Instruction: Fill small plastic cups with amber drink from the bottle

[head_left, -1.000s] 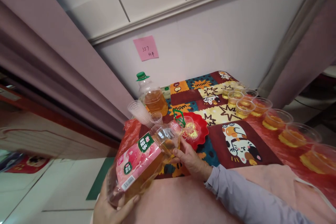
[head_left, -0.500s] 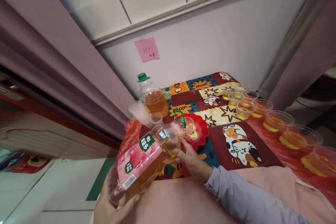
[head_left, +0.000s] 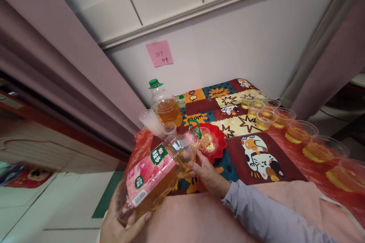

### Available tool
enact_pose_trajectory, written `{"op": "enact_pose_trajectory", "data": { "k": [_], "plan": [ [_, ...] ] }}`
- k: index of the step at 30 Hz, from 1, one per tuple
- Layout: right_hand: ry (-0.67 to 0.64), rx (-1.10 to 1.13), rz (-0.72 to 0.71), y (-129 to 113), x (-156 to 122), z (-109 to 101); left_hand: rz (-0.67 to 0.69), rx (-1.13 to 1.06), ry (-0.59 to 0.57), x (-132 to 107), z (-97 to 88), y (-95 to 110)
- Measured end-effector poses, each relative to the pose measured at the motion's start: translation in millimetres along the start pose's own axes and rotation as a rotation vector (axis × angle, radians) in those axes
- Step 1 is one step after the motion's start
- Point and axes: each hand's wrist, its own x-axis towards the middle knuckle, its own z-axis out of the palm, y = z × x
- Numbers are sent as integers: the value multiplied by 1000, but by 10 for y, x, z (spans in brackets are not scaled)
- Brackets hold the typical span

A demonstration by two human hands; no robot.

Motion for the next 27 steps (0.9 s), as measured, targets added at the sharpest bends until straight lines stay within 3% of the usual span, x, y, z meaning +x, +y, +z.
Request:
{"op": "enact_pose_trajectory", "data": {
  "k": [12,27],
  "plan": [
    [-13,36,5,10,14,-16,-36,1,-21,-30,24,87],
    [-12,10,12,-16,2,-17,-30,52,-30,-32,-12,-18]
  ]
}}
